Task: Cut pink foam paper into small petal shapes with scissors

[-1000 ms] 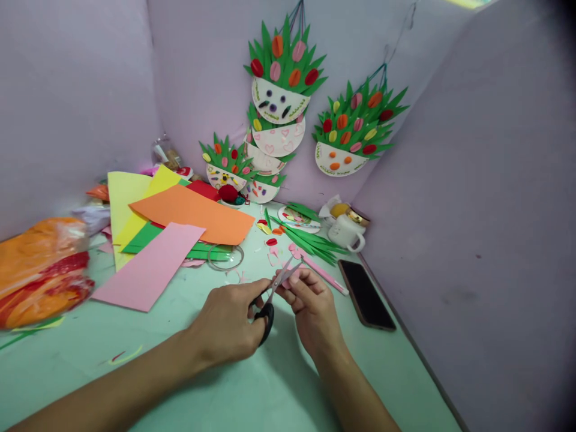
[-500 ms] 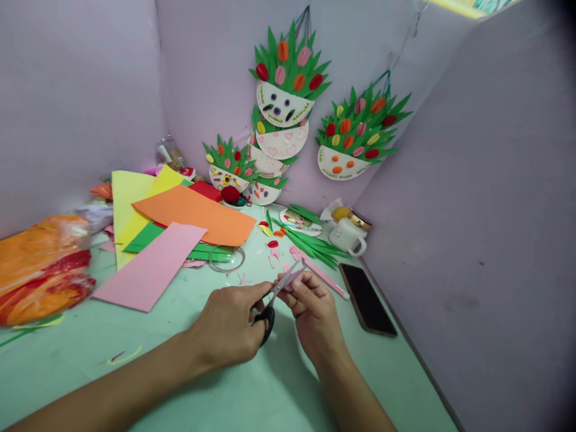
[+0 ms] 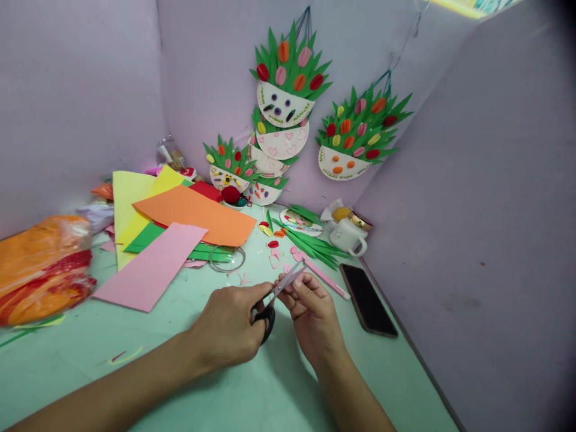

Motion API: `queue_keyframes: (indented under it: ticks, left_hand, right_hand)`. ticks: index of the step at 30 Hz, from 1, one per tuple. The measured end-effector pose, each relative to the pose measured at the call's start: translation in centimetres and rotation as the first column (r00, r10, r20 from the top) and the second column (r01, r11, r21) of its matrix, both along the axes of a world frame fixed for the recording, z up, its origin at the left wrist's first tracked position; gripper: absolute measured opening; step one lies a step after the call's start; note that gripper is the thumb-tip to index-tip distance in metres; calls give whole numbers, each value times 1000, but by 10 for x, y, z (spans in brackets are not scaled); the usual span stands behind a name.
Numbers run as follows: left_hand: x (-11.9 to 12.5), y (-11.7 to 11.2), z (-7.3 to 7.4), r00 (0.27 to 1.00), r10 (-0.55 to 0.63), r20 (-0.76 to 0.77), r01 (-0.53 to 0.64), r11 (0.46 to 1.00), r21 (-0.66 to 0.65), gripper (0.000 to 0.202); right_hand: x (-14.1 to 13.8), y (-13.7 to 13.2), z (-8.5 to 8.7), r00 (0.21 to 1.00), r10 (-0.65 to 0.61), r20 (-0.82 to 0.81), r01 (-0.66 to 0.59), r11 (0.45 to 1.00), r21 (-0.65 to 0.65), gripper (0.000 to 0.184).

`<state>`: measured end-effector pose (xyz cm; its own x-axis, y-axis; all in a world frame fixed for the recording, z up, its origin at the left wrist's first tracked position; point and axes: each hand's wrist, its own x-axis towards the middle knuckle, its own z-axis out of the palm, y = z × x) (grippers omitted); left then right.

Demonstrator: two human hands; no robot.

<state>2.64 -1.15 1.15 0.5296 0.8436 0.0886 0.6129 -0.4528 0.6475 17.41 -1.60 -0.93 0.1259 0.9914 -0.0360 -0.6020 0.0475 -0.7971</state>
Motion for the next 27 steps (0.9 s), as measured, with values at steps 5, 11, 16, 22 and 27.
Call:
queue_keyframes:
  ticks: [5, 11, 16, 22, 27]
  left_hand:
    - [0, 0, -4, 1000, 7, 12, -7, 1000, 13, 13]
    - [-2, 6, -8, 998, 46, 50, -47, 999, 23, 11]
    - [-7, 11, -2, 997, 65, 31, -67, 997, 40, 18]
    - [-8, 8, 7, 998, -41, -41, 43, 998, 52, 23]
    - [-7, 8, 0, 998, -43, -36, 45, 996, 75, 21]
  right_hand:
    - [0, 0, 0, 1000, -6, -6, 6, 1000, -1, 13]
    - [1, 0, 2, 998, -53, 47, 53, 999, -11, 14]
    - [5, 1, 2, 982, -55, 179, 50, 998, 32, 12]
    - [10, 3, -4, 959, -58, 276, 26, 993, 118, 9]
    - [9, 3, -4, 955, -51, 291, 8, 989, 147, 7]
